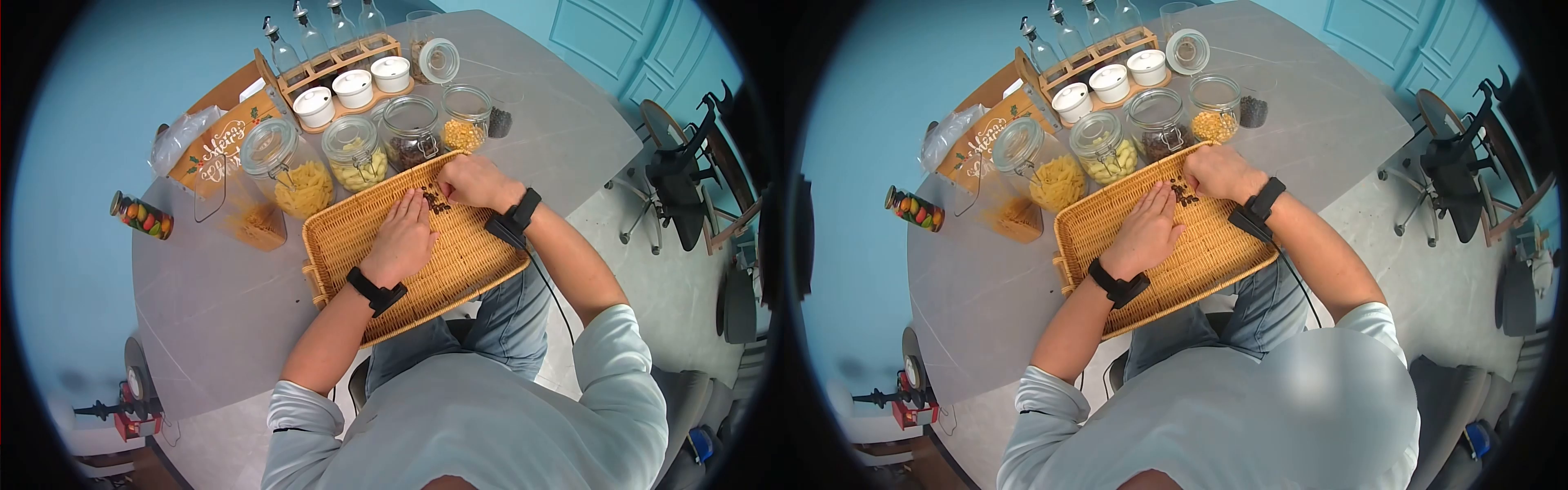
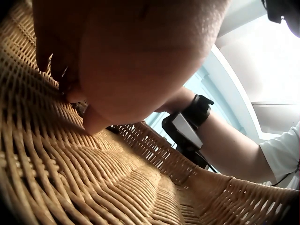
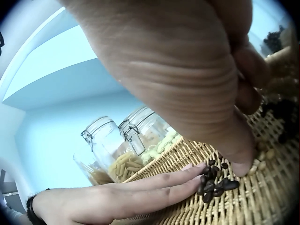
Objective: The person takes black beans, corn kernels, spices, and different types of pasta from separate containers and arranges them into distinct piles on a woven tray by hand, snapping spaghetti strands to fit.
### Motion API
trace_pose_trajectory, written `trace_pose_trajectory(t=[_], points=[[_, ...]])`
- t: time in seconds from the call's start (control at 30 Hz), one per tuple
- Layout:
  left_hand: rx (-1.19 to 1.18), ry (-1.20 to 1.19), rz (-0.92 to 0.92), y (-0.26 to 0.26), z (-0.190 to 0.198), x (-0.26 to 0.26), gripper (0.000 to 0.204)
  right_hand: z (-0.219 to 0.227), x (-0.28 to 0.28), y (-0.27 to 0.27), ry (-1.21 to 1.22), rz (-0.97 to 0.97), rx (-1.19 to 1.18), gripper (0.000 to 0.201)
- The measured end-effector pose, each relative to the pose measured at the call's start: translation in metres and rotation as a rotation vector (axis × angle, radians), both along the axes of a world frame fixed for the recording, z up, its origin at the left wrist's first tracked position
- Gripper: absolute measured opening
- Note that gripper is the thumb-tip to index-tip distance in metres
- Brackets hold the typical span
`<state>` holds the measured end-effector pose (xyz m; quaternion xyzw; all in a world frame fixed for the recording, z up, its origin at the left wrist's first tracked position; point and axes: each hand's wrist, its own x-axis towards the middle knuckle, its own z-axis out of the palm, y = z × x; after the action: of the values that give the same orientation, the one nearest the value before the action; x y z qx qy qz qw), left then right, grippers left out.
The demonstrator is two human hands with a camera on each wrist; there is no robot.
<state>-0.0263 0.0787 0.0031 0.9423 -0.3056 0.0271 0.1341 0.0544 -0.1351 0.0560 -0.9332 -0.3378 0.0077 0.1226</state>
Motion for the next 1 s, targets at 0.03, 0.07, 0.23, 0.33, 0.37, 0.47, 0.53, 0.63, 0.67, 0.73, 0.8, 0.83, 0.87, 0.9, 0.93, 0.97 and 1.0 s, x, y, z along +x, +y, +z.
trace_pose_trajectory(t=[0.03, 0.07, 0.23, 0.33, 0.37, 0.47, 0.53, 0.63, 0.67, 0.73, 0.8, 0.83, 0.87, 0.9, 0.93, 0.97, 1.0], points=[[0.002, -0.005, -0.004, 0.0, 0.001, -0.001, 0.065, -0.001, 0.001, -0.001, 0.0, 0.0, 0.0, 0.012], [0.004, -0.01, -0.009, -0.001, 0.002, -0.002, 0.065, -0.002, 0.002, -0.002, -0.004, 0.0, 0.001, 0.013], [0.035, -0.002, -0.011, -0.002, 0.011, -0.004, 0.065, -0.007, 0.007, -0.004, 0.009, 0.015, 0.006, 0.015], [0.027, 0.007, -0.011, -0.002, 0.01, -0.004, 0.066, -0.006, 0.008, -0.003, 0.032, 0.024, 0.008, 0.015], [0.021, 0.015, -0.013, -0.001, 0.01, -0.003, 0.066, -0.006, 0.01, -0.002, 0.058, 0.036, 0.025, 0.015], [0.027, 0.013, -0.026, -0.001, 0.009, -0.004, 0.068, -0.002, 0.011, 0.003, 0.078, 0.055, 0.051, 0.015], [0.025, 0.021, -0.027, -0.001, 0.01, -0.003, 0.069, 0.0, 0.012, 0.006, 0.073, 0.063, 0.06, 0.015], [0.013, 0.029, -0.028, 0.0, 0.011, -0.002, 0.068, 0.0, 0.018, 0.005, 0.176, 0.072, 0.199, 0.016], [0.005, 0.027, -0.025, 0.0, 0.012, -0.002, 0.067, 0.0, 0.02, 0.002, 0.149, 0.073, 0.253, 0.016], [-0.003, -0.047, -0.013, 0.002, 0.02, -0.003, 0.06, 0.003, 0.019, -0.002, 0.12, 0.081, 0.308, 0.017], [-0.006, -0.127, 0.011, 0.007, 0.035, -0.005, 0.054, 0.013, 0.013, -0.003, 0.078, 0.042, 0.306, 0.018], [-0.015, -0.029, 0.043, 0.01, 0.056, -0.007, 0.047, 0.016, 0.011, 0.0, 0.056, 0.055, 0.334, 0.015], [-0.026, 0.069, 0.076, 0.013, 0.074, -0.007, 0.04, 0.021, 0.007, 0.008, 0.048, 0.073, 0.337, 0.015], [-0.022, 0.058, 0.092, 0.018, 0.085, -0.008, 0.04, 0.025, 0.002, 0.017, 0.069, 0.012, 0.387, 0.015], [-0.09, -0.084, 0.144, 0.025, 0.094, -0.008, 0.038, 0.027, -0.003, 0.027, 0.094, -0.048, 0.435, 0.016], [-0.157, -0.226, 0.195, 0.031, 0.099, -0.008, 0.037, 0.024, -0.004, 0.037, 0.032, -0.031, 0.476, 0.021], [-0.153, -0.231, 0.21, 0.038, 0.102, -0.004, 0.037, 0.021, -0.003, 0.049, 0.032, -0.014, 0.478, 0.021]])
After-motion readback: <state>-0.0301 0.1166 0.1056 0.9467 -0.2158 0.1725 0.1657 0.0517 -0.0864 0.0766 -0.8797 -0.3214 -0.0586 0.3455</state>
